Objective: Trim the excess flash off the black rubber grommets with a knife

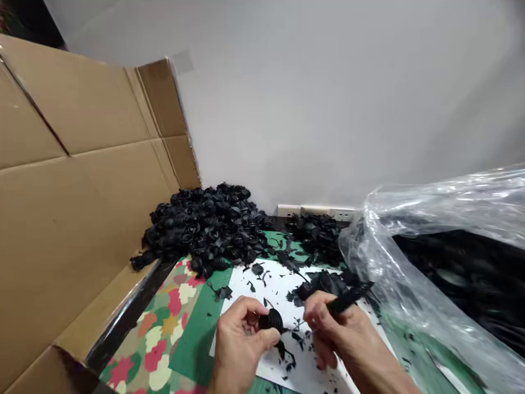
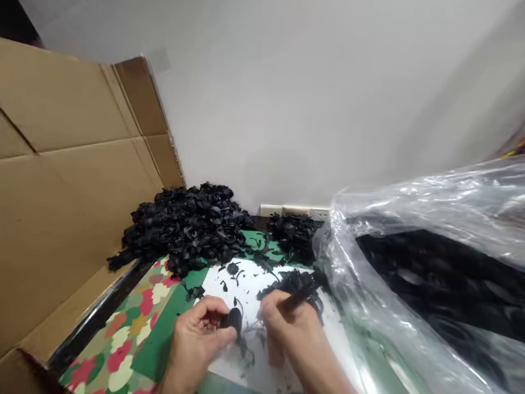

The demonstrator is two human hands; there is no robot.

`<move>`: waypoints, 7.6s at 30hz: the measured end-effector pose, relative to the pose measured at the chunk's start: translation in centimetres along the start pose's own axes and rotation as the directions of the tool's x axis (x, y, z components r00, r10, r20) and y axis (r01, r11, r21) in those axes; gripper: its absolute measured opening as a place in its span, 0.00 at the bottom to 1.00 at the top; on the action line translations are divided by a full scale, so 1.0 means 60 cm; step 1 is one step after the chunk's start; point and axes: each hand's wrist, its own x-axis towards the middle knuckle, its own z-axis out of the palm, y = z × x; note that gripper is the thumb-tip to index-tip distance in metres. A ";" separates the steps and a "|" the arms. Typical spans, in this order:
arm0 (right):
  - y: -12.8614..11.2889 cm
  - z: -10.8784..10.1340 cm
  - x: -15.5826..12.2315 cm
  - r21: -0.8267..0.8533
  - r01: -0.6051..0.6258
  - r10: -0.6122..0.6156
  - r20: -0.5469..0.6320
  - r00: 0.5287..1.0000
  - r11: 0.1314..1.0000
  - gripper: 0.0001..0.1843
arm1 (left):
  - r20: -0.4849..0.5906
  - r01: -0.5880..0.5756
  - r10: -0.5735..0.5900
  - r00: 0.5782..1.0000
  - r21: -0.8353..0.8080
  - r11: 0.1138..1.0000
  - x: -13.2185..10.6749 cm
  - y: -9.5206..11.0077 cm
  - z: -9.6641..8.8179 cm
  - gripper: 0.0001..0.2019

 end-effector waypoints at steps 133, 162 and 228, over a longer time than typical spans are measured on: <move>0.050 0.051 0.016 -0.070 -0.106 0.117 0.183 0.976 0.992 0.24 | 0.186 0.057 -0.007 0.983 -0.263 0.963 -0.002 0.007 0.001 0.09; 0.020 0.028 0.003 -0.195 -0.009 0.026 0.086 0.996 0.981 0.17 | 0.242 0.240 -0.165 0.956 -0.326 0.914 0.000 0.013 0.003 0.09; 0.037 0.032 -0.002 -0.180 0.215 -0.245 -0.168 0.955 0.960 0.19 | 0.013 -0.076 0.076 0.997 0.077 0.994 -0.004 0.008 0.009 0.12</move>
